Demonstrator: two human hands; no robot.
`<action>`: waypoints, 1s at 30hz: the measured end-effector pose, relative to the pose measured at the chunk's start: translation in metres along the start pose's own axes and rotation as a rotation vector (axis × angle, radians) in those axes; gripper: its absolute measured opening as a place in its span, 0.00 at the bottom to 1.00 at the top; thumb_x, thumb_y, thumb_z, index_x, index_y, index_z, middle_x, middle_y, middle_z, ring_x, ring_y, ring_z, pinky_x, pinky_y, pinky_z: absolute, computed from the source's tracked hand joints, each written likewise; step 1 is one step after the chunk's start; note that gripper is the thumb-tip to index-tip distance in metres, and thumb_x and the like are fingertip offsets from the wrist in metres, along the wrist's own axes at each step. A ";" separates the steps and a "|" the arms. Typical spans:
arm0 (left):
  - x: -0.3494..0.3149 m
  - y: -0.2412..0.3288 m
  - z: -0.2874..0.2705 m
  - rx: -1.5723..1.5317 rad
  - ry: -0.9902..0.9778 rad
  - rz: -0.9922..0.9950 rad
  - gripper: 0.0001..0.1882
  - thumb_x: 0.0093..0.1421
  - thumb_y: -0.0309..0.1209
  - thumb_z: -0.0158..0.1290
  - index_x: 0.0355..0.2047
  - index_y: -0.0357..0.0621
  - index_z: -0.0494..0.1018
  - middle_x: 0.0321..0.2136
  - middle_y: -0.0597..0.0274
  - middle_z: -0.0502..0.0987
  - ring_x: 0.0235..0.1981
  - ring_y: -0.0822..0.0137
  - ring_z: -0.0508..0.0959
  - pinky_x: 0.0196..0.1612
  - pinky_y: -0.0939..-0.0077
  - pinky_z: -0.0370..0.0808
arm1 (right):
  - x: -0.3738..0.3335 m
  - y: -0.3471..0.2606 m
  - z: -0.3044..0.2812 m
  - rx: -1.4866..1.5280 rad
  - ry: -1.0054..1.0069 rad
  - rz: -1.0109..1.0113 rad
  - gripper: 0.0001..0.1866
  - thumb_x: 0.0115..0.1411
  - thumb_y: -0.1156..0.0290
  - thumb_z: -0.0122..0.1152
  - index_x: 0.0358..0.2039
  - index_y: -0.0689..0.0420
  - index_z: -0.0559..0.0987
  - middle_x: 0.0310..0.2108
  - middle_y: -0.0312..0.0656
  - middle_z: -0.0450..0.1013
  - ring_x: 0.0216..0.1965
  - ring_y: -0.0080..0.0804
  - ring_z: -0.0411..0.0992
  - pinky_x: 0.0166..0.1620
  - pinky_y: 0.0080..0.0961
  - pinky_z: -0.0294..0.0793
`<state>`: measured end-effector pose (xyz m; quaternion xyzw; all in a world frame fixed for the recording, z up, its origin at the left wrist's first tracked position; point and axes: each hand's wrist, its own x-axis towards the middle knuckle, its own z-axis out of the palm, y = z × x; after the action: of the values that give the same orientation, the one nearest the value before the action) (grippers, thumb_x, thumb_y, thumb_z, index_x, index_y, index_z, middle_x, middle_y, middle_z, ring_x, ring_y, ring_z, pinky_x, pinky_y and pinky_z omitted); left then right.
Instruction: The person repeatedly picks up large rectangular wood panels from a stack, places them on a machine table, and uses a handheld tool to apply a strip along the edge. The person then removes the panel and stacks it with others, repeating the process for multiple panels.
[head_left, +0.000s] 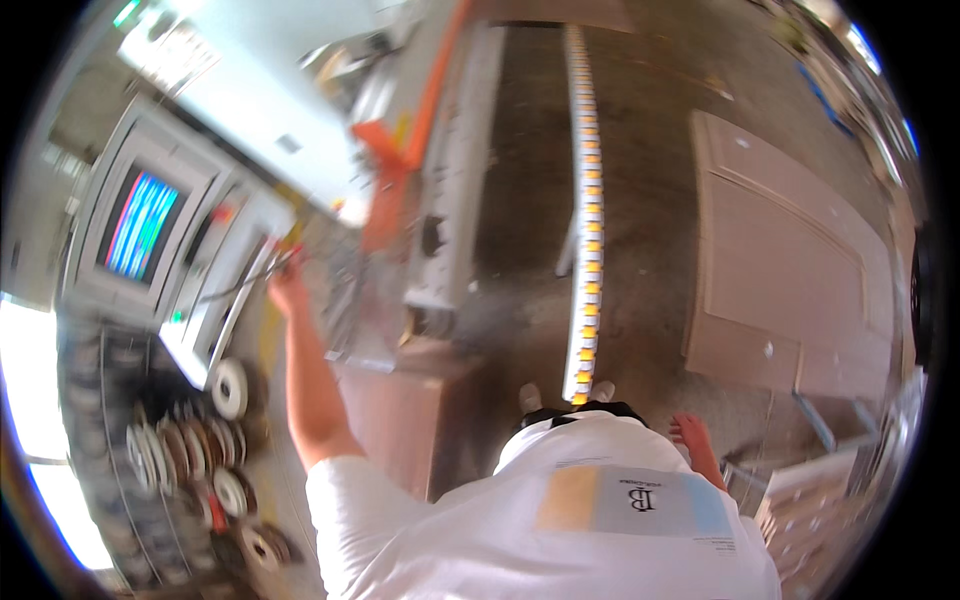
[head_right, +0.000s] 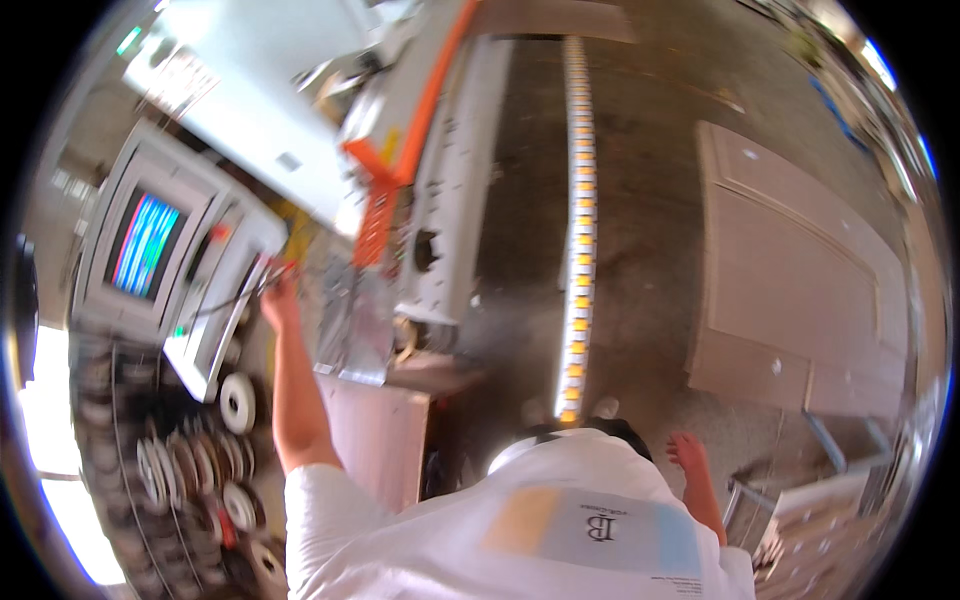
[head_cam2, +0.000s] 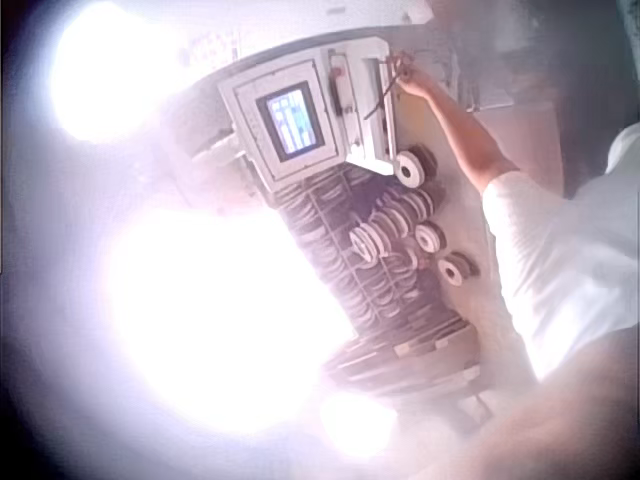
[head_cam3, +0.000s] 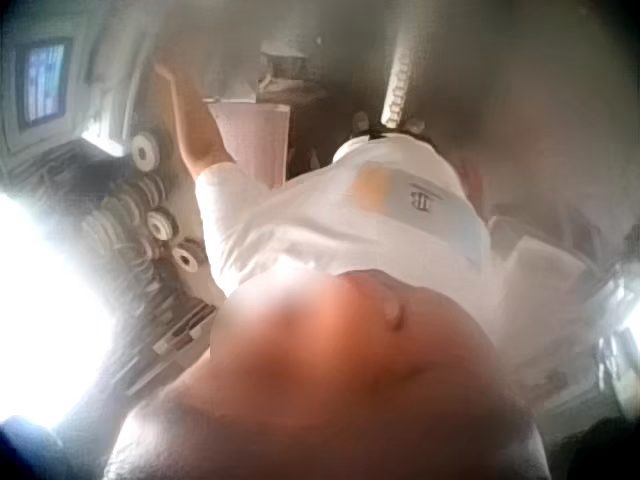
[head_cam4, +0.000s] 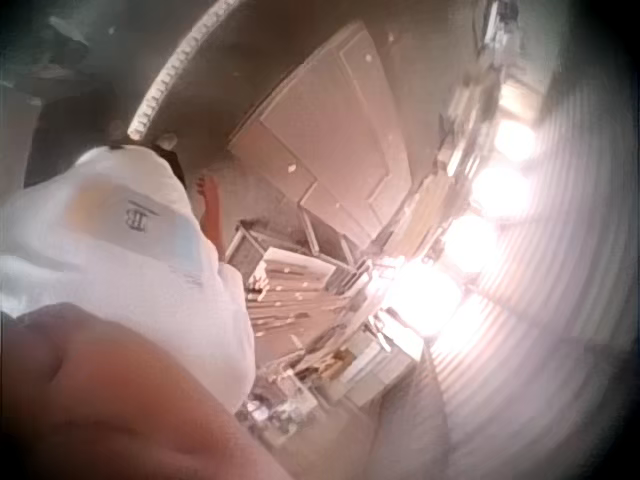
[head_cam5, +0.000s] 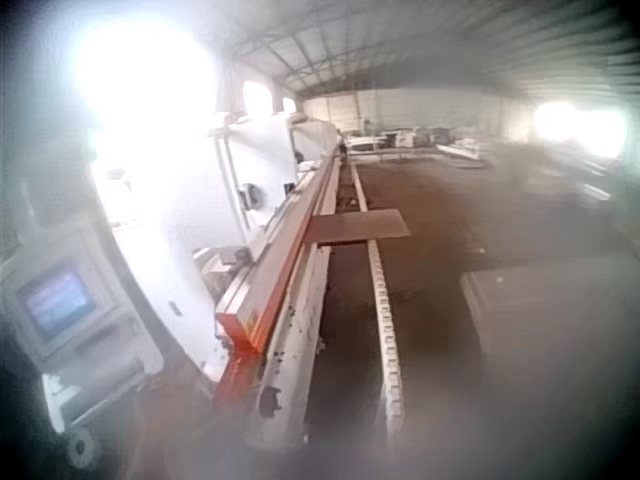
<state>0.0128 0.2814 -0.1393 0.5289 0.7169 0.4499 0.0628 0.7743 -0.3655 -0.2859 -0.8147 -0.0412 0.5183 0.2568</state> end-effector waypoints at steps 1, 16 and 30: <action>0.009 -0.011 -0.010 0.140 0.073 0.182 0.22 0.66 0.49 0.57 0.54 0.52 0.78 0.39 0.56 0.85 0.39 0.56 0.84 0.43 0.61 0.78 | -0.016 -0.033 0.013 -0.003 -0.016 -0.072 0.17 0.68 0.58 0.56 0.49 0.56 0.81 0.41 0.42 0.81 0.35 0.33 0.80 0.36 0.30 0.80; -0.230 0.212 0.175 -0.509 -0.214 -0.273 0.18 0.70 0.40 0.50 0.49 0.38 0.73 0.39 0.55 0.78 0.38 0.59 0.78 0.42 0.63 0.77 | 0.109 -0.014 -0.127 -0.389 -0.164 -0.112 0.17 0.66 0.56 0.58 0.41 0.56 0.84 0.37 0.41 0.82 0.33 0.32 0.81 0.32 0.28 0.80; -0.471 0.516 0.523 -0.410 -1.525 -0.374 0.21 0.67 0.36 0.56 0.57 0.37 0.73 0.42 0.61 0.82 0.38 0.72 0.81 0.37 0.79 0.76 | 0.196 -0.169 -0.208 0.266 0.096 -0.135 0.19 0.67 0.55 0.59 0.47 0.57 0.82 0.39 0.39 0.82 0.37 0.29 0.80 0.37 0.27 0.79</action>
<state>0.8750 0.2192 -0.2609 0.5394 0.4567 0.0701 0.7039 1.0781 -0.2324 -0.3005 -0.7925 -0.0145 0.4613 0.3986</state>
